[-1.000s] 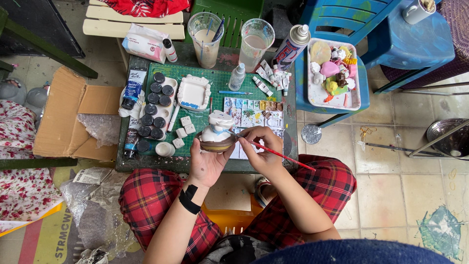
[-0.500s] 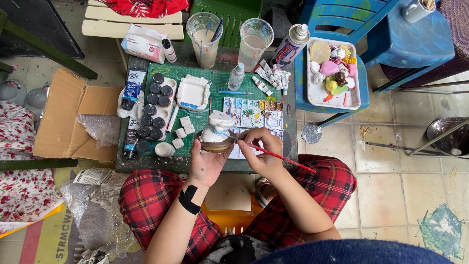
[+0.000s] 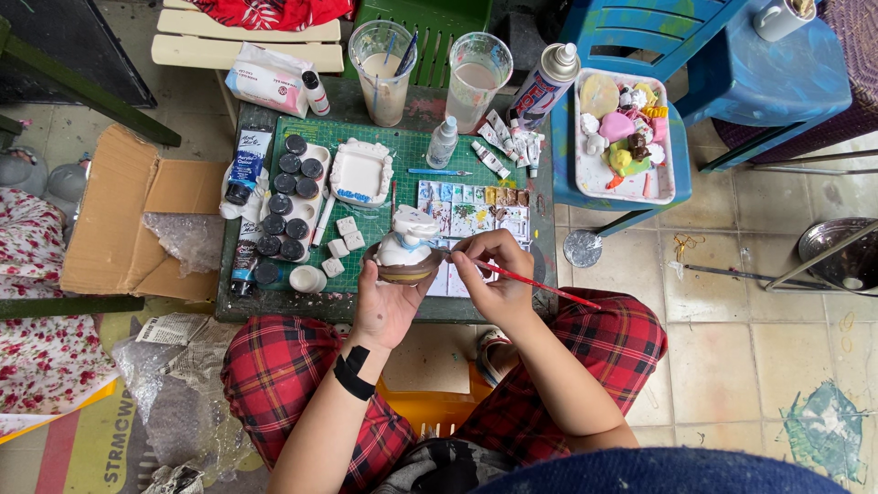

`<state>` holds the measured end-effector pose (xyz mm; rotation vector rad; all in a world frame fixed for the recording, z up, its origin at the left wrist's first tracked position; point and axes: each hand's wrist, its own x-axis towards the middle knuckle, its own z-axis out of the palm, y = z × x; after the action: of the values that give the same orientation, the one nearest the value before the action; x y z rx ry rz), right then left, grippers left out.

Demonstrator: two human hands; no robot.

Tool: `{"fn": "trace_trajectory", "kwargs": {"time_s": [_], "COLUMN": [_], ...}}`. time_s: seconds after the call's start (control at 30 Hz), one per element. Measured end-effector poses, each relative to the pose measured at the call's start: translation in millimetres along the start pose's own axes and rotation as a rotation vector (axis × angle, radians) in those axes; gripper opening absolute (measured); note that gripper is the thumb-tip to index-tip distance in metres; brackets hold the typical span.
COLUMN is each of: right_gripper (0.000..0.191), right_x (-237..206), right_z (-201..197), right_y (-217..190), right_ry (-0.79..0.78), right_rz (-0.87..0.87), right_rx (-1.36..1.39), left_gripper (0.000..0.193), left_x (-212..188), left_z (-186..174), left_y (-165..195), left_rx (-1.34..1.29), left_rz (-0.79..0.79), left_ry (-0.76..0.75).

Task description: The person sits on the floor at a low table and paints a small white figurine with a red-handled brush, holding the figurine in one hand while applying paint. They dip the brush in paint, wipe it, and set the figurine down on the table near the end.

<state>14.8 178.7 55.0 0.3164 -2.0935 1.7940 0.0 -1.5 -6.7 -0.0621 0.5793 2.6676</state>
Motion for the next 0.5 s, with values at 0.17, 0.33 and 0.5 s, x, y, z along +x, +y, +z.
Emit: {"fn": "trace_trajectory", "kwargs": {"time_s": [0.17,0.33,0.5], "right_gripper": [0.018,0.017,0.019], "right_x": [-0.3,2.6,-0.1], "right_z": [0.8,-0.6,0.0], "right_y": [-1.8,0.7,1.7], "right_ry": [-0.062,-0.029,-0.043], "right_rz": [-0.062,-0.014,-0.085], "right_rx": [-0.112,-0.080,-0.110], "left_gripper": [0.091,0.090,0.090], "left_x": [-0.8,-0.2,-1.3], "left_z": [-0.8,-0.8,-0.2], "left_y": [0.2,-1.0,0.5], "left_rx": [0.002,-0.029,-0.005], "left_rz": [-0.013,-0.018,-0.007], "left_ry": [-0.026,0.019,-0.037]}}
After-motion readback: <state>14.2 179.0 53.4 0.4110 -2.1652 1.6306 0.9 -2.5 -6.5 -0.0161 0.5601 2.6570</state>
